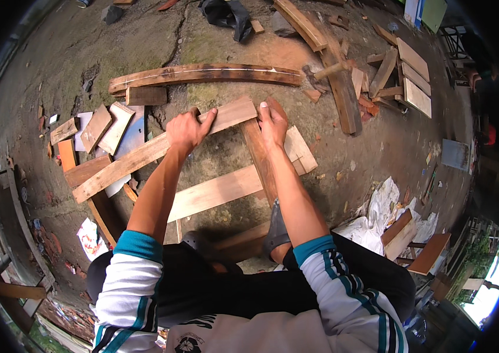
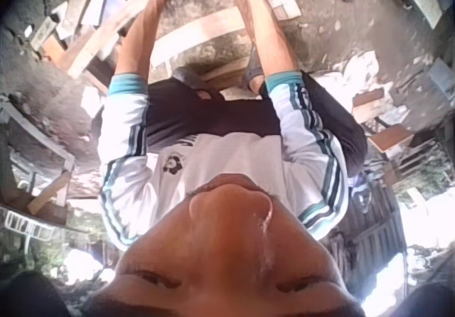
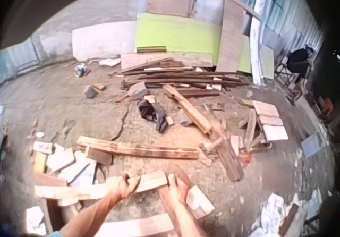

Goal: The person assembles a rectangular wooden frame by arranging planks on the ground, aligning them, and securing joints with nails and a hammer. The person then uses a hand saw to cut a separate piece of wood to size.

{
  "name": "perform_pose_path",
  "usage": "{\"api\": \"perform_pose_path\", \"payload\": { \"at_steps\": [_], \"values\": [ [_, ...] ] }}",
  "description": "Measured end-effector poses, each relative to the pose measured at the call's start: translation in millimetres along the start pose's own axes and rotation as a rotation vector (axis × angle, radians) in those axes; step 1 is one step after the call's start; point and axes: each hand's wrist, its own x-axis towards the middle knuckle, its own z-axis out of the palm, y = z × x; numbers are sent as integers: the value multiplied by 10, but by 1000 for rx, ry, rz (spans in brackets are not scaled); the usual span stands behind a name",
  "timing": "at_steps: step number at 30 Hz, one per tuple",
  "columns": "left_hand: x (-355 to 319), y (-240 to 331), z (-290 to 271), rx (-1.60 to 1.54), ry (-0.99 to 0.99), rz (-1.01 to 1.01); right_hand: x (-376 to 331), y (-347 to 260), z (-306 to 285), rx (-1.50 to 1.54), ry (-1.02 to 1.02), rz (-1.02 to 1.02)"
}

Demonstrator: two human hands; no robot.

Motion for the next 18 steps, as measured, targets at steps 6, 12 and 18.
{"api": "perform_pose_path", "payload": {
  "at_steps": [6,12,18],
  "values": [
    [-2,3,-1,-3,52,12,-1015,214,195,337,34,-174],
    [-30,46,-58,-21,52,0,-990,506,533,733,-173,409],
    [-12,76,0,-9,63,-5,-449,638,804,1074,-144,594]
  ]
}}
